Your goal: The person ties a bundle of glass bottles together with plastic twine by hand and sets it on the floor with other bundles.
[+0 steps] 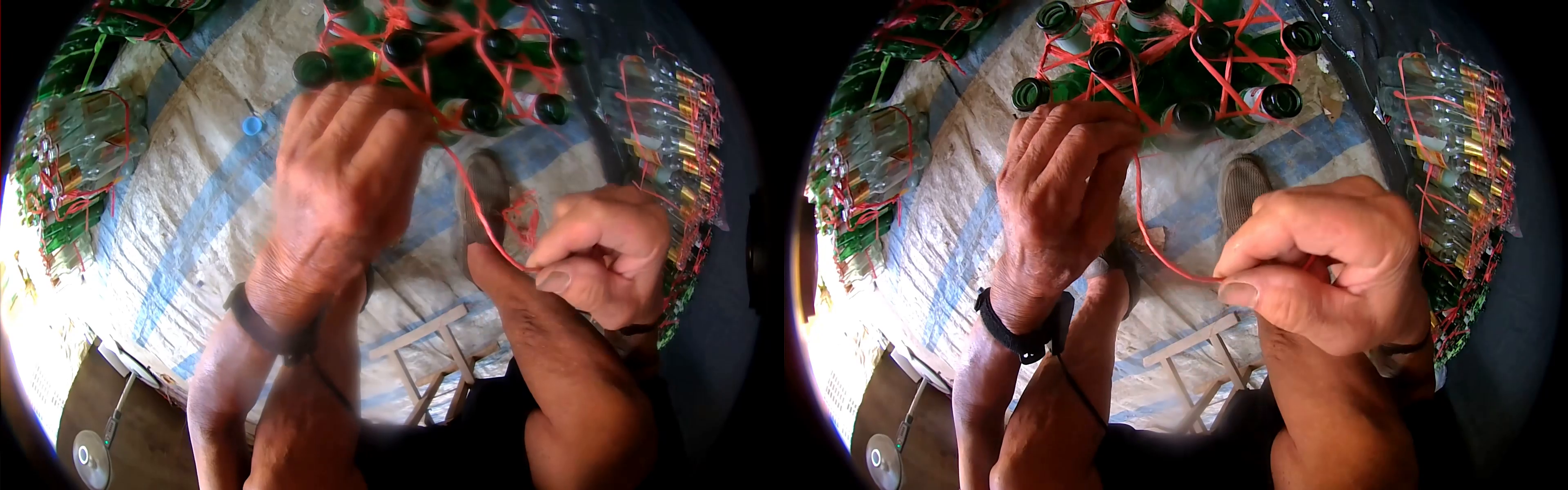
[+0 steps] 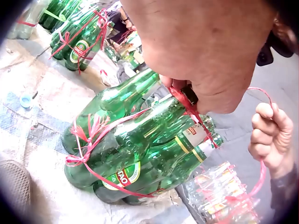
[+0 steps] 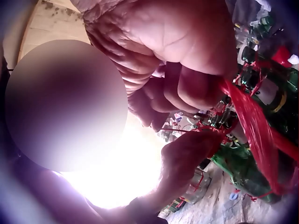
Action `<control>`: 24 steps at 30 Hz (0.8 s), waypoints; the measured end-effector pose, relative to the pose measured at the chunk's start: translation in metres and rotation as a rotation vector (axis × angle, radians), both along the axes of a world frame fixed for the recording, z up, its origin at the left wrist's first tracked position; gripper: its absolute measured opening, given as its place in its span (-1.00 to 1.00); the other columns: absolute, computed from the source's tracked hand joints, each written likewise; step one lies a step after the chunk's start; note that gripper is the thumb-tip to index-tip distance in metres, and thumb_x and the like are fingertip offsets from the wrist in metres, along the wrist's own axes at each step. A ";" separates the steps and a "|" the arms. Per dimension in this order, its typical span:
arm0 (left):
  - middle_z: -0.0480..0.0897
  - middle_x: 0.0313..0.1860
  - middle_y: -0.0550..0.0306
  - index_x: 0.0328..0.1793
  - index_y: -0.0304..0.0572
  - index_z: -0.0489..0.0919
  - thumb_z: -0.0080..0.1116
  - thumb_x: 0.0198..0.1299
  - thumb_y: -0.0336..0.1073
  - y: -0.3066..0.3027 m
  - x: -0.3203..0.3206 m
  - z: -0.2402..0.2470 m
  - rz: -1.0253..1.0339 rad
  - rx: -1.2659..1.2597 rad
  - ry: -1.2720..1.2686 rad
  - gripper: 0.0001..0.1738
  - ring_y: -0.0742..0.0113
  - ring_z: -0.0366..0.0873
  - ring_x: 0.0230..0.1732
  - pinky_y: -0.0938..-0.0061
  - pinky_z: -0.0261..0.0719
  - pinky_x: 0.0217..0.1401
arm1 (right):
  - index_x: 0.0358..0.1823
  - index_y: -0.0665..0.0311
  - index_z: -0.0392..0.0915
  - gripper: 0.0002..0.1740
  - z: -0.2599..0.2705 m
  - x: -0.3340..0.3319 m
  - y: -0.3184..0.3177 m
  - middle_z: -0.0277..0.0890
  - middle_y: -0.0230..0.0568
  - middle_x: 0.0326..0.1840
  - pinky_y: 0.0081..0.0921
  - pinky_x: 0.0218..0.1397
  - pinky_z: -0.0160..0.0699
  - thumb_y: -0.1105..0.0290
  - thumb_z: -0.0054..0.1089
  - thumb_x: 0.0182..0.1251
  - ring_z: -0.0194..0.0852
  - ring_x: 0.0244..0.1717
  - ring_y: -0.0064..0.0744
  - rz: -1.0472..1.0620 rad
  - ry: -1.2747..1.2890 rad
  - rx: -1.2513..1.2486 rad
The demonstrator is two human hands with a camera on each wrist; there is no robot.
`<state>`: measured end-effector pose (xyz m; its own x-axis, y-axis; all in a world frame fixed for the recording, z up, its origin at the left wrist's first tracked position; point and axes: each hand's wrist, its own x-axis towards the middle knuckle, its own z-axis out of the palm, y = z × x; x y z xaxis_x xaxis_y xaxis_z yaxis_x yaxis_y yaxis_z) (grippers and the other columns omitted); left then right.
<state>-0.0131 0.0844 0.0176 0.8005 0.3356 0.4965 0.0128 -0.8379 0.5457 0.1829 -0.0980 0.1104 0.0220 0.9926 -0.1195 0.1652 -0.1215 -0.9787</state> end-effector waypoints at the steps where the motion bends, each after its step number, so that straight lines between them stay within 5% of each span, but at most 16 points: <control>1: 0.81 -0.05 0.07 -0.08 -0.20 0.75 0.47 0.21 -0.55 -0.002 0.000 0.002 0.020 -0.015 0.024 -0.82 0.01 0.75 -0.05 0.19 0.64 0.06 | -0.23 0.39 0.74 -0.89 -0.005 -0.003 -0.003 0.56 -0.34 -0.55 -0.51 -0.51 0.19 0.49 0.49 0.36 0.38 -0.61 -0.58 -0.056 0.013 0.013; 6: 0.79 -0.05 0.07 -0.03 -0.21 0.73 0.45 0.25 -0.55 -0.003 0.002 0.004 0.043 -0.023 0.046 -0.80 -0.03 0.72 -0.05 0.17 0.62 0.07 | -0.16 0.38 0.72 -0.94 0.000 -0.007 0.009 0.57 -0.43 -0.41 -0.62 -0.38 0.22 0.54 0.39 0.42 0.31 -0.47 -0.72 -0.226 -0.108 0.032; 8: 0.79 -0.06 0.03 -0.01 -0.21 0.72 0.43 0.28 -0.55 -0.003 0.001 0.009 0.029 -0.056 0.110 -0.80 -0.07 0.71 -0.07 0.15 0.60 0.06 | -0.13 0.39 0.73 -0.96 0.000 -0.010 0.022 0.55 -0.48 -0.44 -0.66 -0.38 0.19 0.61 0.34 0.47 0.31 -0.45 -0.79 -0.404 -0.360 -0.090; 14: 0.71 -0.15 0.10 -0.10 -0.13 0.69 0.40 0.25 -0.47 -0.008 0.005 0.004 0.089 -0.143 0.085 -0.86 0.01 0.69 -0.04 0.16 0.52 0.00 | -0.12 0.39 0.76 -0.90 -0.041 0.000 0.056 0.53 -0.52 -0.50 -0.65 -0.42 0.22 0.55 0.52 0.46 0.28 -0.47 -0.81 -0.297 -0.586 0.052; 17: 0.71 -0.13 0.09 -0.08 -0.13 0.70 0.39 0.25 -0.48 -0.009 0.004 0.005 0.090 -0.188 0.110 -0.85 -0.02 0.67 -0.03 0.14 0.52 0.02 | -0.17 0.35 0.76 -0.92 -0.048 0.005 0.069 0.53 -0.21 -0.53 -0.44 -0.44 0.34 0.54 0.52 0.40 0.37 -0.53 -0.61 -0.251 -0.783 0.159; 24: 0.78 -0.06 -0.03 -0.02 -0.26 0.68 0.34 0.32 -0.59 -0.010 0.002 0.012 0.081 -0.261 0.138 -0.85 -0.13 0.67 -0.05 0.14 0.58 0.12 | -0.27 0.38 0.70 -0.90 -0.036 0.019 0.095 0.57 0.01 -0.52 -0.22 -0.43 0.38 0.48 0.43 0.32 0.42 -0.58 -0.06 0.004 -0.840 0.111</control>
